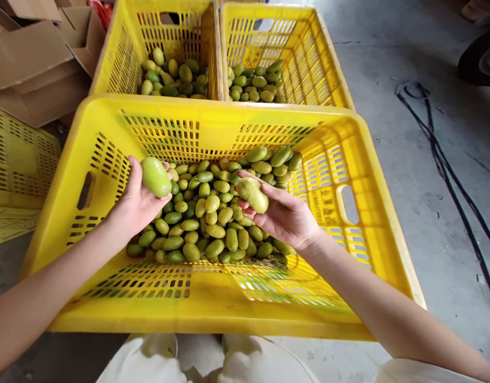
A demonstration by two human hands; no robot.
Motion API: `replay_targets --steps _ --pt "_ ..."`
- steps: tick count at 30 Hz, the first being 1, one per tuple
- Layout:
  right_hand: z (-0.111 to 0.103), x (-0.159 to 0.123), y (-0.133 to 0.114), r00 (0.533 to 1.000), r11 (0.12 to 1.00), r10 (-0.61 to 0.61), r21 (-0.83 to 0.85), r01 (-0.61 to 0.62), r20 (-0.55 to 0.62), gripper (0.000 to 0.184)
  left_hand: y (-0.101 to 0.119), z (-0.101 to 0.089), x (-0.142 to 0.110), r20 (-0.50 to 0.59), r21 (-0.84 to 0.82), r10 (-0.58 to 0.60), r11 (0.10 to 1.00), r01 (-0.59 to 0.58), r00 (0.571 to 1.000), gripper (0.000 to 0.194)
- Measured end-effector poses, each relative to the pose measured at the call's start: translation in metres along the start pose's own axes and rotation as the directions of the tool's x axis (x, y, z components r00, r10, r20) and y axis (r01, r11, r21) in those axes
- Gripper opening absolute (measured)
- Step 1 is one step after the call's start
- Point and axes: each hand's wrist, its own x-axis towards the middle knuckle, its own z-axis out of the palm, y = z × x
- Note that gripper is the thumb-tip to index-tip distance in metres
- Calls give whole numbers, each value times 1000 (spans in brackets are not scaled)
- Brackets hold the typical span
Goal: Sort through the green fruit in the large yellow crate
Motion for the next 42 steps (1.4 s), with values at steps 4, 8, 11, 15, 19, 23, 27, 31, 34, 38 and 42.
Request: replay_targets --steps 4,8,11,15,19,23,27,31,34,38,42 --pt "-2 1 6 998 997 -60 -48 60 3 37 10 10 -6 -3 -63 -120 991 120 993 47" --pt "-6 2 7 998 996 -60 -67 59 -13 39 14 19 -12 -80 -90 -200 977 192 977 48" --pt "-4 2 4 999 999 -45 -28 44 -29 37 14 20 -14 -88 -57 -214 976 209 973 48" --pt "3 2 1 997 999 -26 22 28 -71 28 13 16 -13 -56 -29 -189 982 188 980 37" --pt "7 1 2 993 1000 -23 18 25 -113 25 11 16 -12 -102 9 -113 993 115 988 18" --pt "8 0 -1 992 998 -16 52 23 -128 27 8 18 -11 -137 50 -76 995 84 988 11" --pt "7 -2 -4 994 996 -9 85 19 -113 18 5 18 -11 -153 59 -60 996 70 986 14" --pt "7 -3 -4 997 994 12 107 -4 -73 20 6 15 -10 -100 17 -30 999 32 994 20" --pt "8 -3 -4 999 994 14 113 -9 -47 25 6 10 -7 -93 7 -32 999 33 995 23" --pt "10 -3 -4 999 993 -5 114 10 -49 29 4 5 -4 -139 -5 -46 999 46 989 25" --pt "13 -2 -5 997 993 -16 111 24 -77 24 5 10 -7 -140 -35 -109 994 105 984 26"
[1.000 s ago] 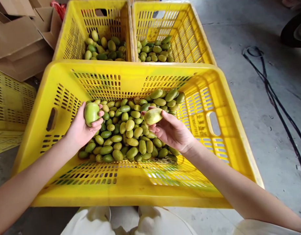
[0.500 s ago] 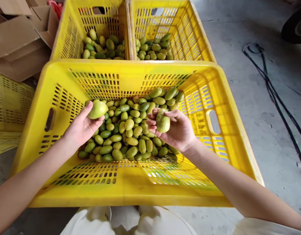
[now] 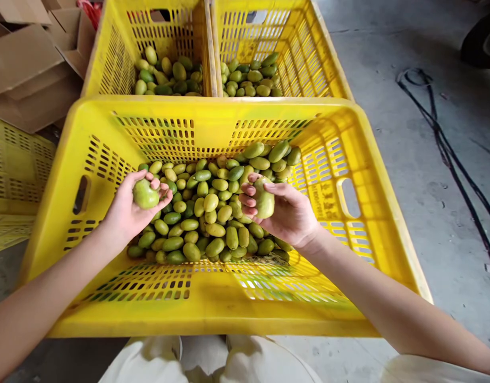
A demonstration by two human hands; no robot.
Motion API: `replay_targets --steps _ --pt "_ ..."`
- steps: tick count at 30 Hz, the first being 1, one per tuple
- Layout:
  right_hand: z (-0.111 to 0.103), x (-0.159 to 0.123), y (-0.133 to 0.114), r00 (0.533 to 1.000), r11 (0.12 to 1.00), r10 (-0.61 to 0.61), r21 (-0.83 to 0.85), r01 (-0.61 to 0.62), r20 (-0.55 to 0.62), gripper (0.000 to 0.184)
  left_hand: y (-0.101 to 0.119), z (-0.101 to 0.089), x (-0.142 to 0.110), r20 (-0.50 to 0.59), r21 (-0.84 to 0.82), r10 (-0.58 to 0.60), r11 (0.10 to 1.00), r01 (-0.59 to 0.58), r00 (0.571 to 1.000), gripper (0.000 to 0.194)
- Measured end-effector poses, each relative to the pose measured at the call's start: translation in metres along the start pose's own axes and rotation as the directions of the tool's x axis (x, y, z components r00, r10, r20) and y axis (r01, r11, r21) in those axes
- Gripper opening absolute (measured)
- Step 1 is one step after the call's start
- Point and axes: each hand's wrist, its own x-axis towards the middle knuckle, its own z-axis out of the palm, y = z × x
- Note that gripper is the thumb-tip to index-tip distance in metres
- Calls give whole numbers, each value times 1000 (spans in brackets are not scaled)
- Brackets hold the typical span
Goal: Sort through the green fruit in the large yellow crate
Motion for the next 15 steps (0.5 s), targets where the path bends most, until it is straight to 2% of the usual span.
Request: replay_targets --steps 2,5,9,12,15 --pt "1 1 0 1000 1000 8 -12 -8 11 27 2 4 -3 4 21 -89 996 89 996 23" --pt "2 1 2 999 1000 11 -19 -10 46 41 3 7 -7 31 103 -205 974 201 978 17" --pt "-3 1 6 999 1000 25 -14 -25 44 51 3 4 -7 64 153 -194 971 183 979 11" --pt "-8 1 8 998 999 45 7 -46 50 42 2 1 -7 59 162 -179 973 167 982 15" --pt "-11 3 10 997 999 40 20 -41 68 36 0 -1 -7 118 190 -195 967 170 974 19"
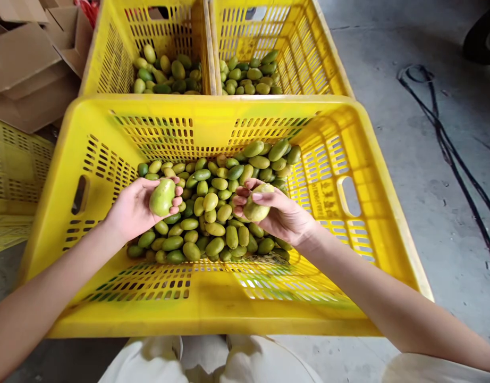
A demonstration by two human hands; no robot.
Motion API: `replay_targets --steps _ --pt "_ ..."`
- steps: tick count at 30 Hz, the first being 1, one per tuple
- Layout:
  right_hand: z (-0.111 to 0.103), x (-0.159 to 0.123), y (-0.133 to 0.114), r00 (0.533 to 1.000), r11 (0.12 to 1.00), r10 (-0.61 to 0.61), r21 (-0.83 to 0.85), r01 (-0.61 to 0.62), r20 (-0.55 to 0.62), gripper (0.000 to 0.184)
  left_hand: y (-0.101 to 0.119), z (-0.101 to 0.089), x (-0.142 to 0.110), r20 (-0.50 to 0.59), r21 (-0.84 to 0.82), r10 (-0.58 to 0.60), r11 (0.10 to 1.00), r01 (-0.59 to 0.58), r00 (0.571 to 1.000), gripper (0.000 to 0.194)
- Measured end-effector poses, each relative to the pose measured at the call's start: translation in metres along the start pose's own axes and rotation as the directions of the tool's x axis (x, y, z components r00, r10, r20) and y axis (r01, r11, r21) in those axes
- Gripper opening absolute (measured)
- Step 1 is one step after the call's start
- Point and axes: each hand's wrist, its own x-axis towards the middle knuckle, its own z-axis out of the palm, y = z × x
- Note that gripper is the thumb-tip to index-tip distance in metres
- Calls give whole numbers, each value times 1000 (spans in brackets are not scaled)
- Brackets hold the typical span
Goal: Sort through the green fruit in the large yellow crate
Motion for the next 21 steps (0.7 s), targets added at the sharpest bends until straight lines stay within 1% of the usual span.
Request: replay_targets --steps 2,5,8,10,13,16,18,21 --pt "-2 1 0 1000 1000 9 -5 -9 13 39 -2 0 1 35 13 17 1000 -17 999 20" --pt "-4 1 0 1000 999 16 -32 -16 3 42 -5 -1 3 33 12 48 999 -48 998 21" --pt "-6 1 -2 999 998 -3 -65 0 -39 35 -4 -1 4 32 -20 61 998 -60 998 14" --pt "-7 1 -3 998 998 -2 -61 -2 -58 30 -2 -1 4 29 -53 43 998 -42 999 8" --pt "-6 3 -3 999 999 7 -42 -9 -50 28 2 0 3 -13 -128 2 992 -4 1000 17" --pt "-3 4 1 999 997 13 -80 -17 -51 32 5 1 0 -55 -201 -8 980 -3 998 25" --pt "-2 4 4 998 995 16 -98 -23 -67 33 6 2 -1 -64 -202 -5 979 -8 998 25" --pt "-4 5 6 994 997 6 -80 -15 -106 31 4 4 -2 -75 -133 20 991 -30 997 19"
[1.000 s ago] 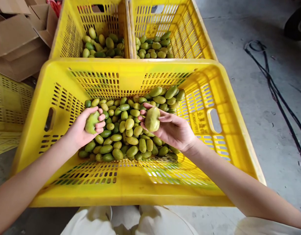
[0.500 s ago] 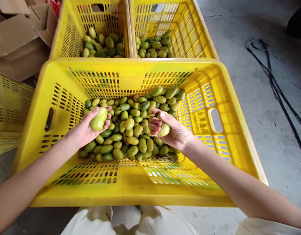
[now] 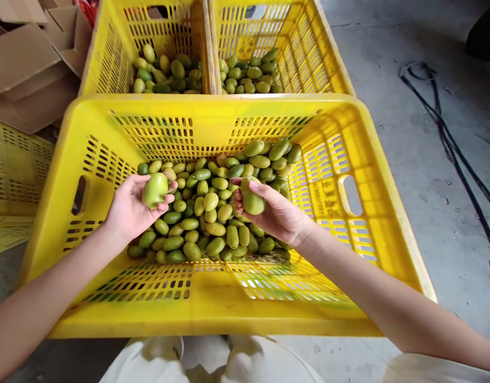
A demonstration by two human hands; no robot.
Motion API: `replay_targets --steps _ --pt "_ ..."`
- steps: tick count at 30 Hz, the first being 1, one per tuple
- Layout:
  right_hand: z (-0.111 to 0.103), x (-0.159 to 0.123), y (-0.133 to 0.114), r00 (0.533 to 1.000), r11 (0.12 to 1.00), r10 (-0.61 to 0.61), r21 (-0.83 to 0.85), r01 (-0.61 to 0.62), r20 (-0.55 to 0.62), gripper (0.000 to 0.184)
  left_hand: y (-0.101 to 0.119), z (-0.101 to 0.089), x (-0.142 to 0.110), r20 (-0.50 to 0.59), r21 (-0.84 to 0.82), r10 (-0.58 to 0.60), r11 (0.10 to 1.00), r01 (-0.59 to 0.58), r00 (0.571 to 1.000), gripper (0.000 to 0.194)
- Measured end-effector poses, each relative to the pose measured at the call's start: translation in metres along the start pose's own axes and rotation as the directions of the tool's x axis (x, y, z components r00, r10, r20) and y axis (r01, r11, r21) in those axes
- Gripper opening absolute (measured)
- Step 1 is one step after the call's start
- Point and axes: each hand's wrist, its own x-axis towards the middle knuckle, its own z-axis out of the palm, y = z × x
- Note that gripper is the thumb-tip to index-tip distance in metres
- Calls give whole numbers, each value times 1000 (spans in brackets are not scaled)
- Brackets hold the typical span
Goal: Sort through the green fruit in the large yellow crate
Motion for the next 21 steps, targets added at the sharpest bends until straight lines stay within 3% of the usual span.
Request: replay_targets --steps 3,6,10,17,21 --pt "-4 2 -1 999 999 1 36 1 -46 29 -2 -1 0 6 83 37 996 -38 999 9" --pt "-5 3 -3 997 999 13 42 -9 -77 40 -2 -3 1 84 136 41 989 -52 996 8" --pt "-4 2 -4 1000 1000 -9 -4 8 -25 47 0 -7 2 177 167 -2 985 -28 984 11" --pt "-5 4 -3 1000 1000 -28 6 28 6 29 1 -6 1 124 151 -50 988 31 991 16" --pt "-5 4 0 997 998 -61 -14 61 -49 26 -7 -4 1 116 174 -37 985 16 993 6"
